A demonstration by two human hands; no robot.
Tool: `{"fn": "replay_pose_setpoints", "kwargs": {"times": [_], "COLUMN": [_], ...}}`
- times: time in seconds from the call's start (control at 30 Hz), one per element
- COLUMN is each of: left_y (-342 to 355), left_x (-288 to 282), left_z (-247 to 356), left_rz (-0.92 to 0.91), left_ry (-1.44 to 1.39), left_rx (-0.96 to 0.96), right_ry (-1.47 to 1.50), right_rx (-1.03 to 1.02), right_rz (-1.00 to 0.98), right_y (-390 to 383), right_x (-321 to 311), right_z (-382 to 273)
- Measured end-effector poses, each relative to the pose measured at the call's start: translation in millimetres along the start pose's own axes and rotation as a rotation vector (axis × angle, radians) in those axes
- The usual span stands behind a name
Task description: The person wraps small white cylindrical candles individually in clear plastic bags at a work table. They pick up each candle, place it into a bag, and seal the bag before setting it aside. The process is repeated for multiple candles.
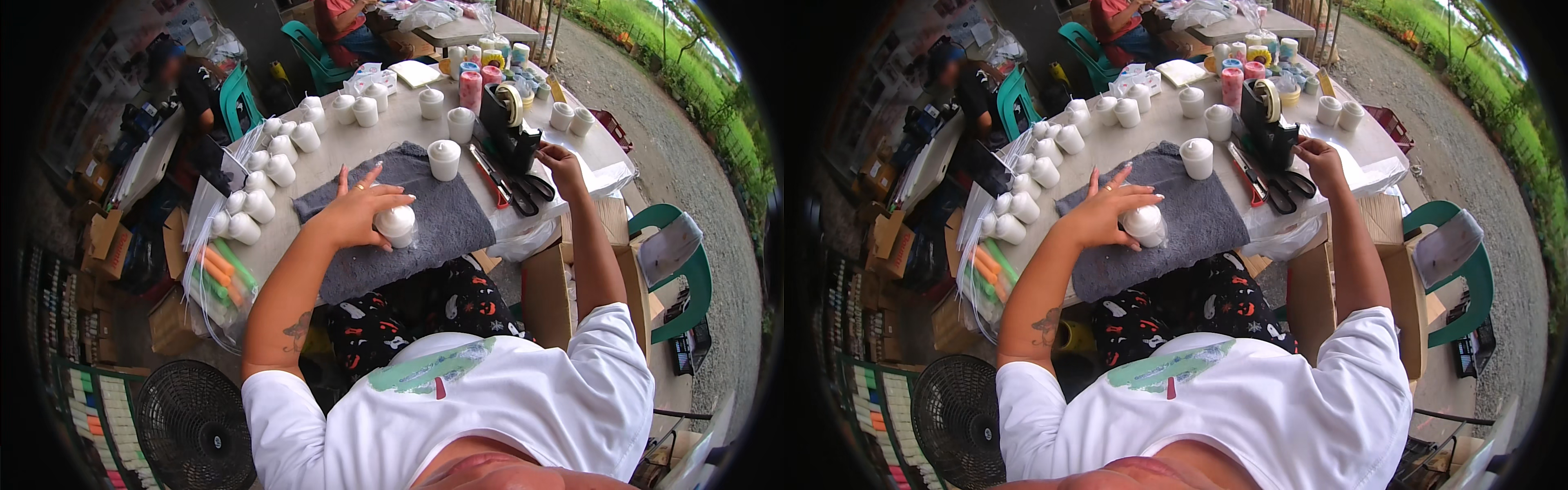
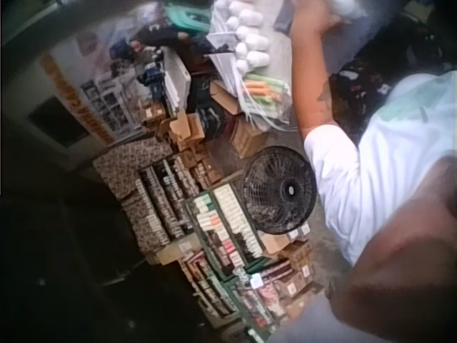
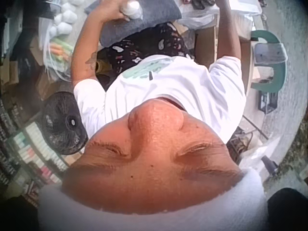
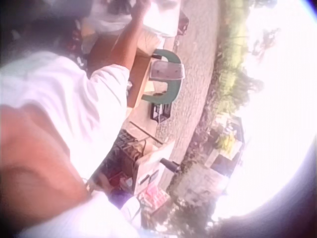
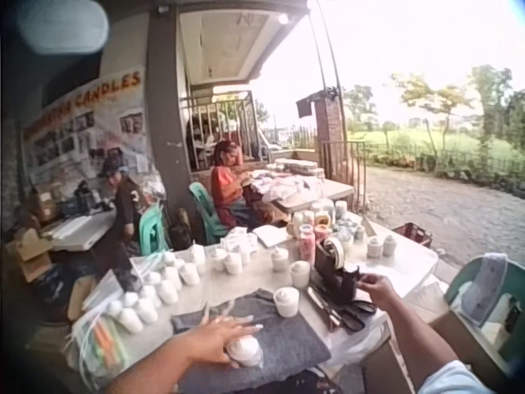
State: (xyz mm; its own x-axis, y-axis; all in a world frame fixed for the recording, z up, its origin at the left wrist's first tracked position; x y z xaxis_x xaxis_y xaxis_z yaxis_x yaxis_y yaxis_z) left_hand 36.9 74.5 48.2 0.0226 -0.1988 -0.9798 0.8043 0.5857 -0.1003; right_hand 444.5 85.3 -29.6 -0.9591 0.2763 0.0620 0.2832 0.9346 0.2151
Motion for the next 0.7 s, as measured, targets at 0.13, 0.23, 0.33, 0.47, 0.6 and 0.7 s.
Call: {"fn": "replay_pose_setpoints", "kwargs": {"times": [0.13, 0.23, 0.33, 0.47, 0.6, 0.7], "left_y": [-4, -6, -5, -6, -6, -2], "left_x": [7, 13, 15, 13, 12, 8], "left_z": [0, 11, 9, 10, 12, 13], "left_rz": [0.095, 0.231, 0.305, 0.307, 0.283, 0.249], "left_ry": [-0.09, -0.086, -0.058, -0.041, -0.045, 0.006], "left_rx": [-0.074, -0.09, -0.11, -0.138, -0.151, -0.148], "right_ry": [-0.348, 0.025, -0.166, -0.448, -0.722, -0.734], "right_rx": [-0.161, 0.115, 0.122, 0.139, -0.037, -0.34], "right_rz": [0.141, -0.185, -0.427, -0.603, -0.648, -0.671], "right_y": [-29, -76, -99, -98, -89, -84], "right_x": [31, 109, 178, 228, 224, 225], "right_z": [-48, -49, -65, -89, -49, -38]}}
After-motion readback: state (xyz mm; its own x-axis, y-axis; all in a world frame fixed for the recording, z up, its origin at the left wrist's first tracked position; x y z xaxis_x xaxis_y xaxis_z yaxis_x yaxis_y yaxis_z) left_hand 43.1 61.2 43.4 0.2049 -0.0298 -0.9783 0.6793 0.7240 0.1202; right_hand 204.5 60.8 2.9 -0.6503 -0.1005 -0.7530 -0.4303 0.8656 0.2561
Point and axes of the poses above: each hand's wrist, its own y-axis towards the middle knuckle, its own x-axis out of the palm, z = x × y, the point moved 6 cm from there along y, towards the middle knuckle, and after that the axes turned 1 degree about y, right-handed, at the moved point
